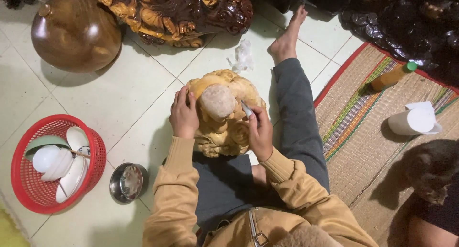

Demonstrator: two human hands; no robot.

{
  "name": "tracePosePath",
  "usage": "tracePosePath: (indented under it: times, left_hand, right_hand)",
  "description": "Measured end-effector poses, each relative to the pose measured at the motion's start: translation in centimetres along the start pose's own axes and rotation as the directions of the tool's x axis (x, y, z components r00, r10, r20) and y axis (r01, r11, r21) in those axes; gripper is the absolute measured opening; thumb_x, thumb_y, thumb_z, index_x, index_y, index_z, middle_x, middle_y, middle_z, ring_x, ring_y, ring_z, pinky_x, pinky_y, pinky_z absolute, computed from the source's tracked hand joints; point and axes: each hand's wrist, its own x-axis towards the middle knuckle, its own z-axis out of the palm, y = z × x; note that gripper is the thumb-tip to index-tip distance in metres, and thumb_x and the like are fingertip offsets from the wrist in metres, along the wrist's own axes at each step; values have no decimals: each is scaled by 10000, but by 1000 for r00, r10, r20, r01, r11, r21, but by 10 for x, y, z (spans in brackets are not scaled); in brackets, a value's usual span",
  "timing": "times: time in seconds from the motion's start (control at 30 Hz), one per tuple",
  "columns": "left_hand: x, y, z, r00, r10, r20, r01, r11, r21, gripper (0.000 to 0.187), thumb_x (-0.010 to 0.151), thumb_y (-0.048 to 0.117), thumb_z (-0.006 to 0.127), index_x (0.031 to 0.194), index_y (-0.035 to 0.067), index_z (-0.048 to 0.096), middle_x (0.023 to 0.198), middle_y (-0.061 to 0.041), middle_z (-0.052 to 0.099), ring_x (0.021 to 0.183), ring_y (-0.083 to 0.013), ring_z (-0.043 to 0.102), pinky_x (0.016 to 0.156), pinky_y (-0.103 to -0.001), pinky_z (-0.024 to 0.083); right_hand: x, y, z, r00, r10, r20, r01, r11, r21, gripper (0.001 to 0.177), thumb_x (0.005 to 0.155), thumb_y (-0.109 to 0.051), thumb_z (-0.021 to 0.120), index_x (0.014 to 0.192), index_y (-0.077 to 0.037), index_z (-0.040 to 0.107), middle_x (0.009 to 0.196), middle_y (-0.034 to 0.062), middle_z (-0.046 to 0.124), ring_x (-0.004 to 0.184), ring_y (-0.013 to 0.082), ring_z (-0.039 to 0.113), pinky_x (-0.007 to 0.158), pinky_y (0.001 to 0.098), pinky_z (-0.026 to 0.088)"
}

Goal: Hand-sanding a wooden sculpture to achieve a smooth finish.

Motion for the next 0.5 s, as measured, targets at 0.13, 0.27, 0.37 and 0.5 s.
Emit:
tracePosePath:
  times: [0.13, 0.27, 0.37, 0.5]
  left_hand:
    - [3, -4, 5, 1000, -4, -30, 4, 1000, 3, 543, 1078, 523, 278, 1450, 202, 508, 1435, -49, 535, 1279, -379, 555, 945, -620, 514]
    - [-5, -8, 4, 999, -28, -40, 28, 1000, 0, 538, 1083, 513, 276, 1450, 192, 504, 1454, -74, 523, 1307, -394, 532, 956, -637, 502]
    - [-9, -12, 7, 996, -66, -63, 67, 998, 14, 524, 1090, 503, 276, 1440, 187, 504, 1432, -59, 531, 1267, -395, 553, 933, -641, 513]
    - [-13, -11, 7, 994, -65, -83, 68, 997, 26, 486, 1096, 476, 295, 1435, 197, 501, 1416, -49, 537, 1256, -378, 563, 923, -633, 524]
  right_hand:
    - [15, -33, 9, 996, 89, -34, -81, 980, 183, 231, 1033, -85, 587, 1217, 51, 619, 1039, 235, 703, 945, 309, 707, 893, 512, 540]
    - [20, -31, -3, 995, 101, 19, -101, 995, -20, 134, 966, -163, 723, 1049, -59, 741, 962, 136, 758, 887, 328, 754, 823, 423, 564]
    - [27, -28, 0, 984, 177, 18, -177, 984, 1, 104, 946, -194, 745, 993, -103, 762, 885, 122, 769, 825, 226, 726, 779, 400, 556]
    - [35, -17, 17, 965, 263, 1, -257, 944, 207, 135, 956, -123, 718, 1054, -32, 703, 882, 114, 722, 799, 177, 663, 733, 354, 573]
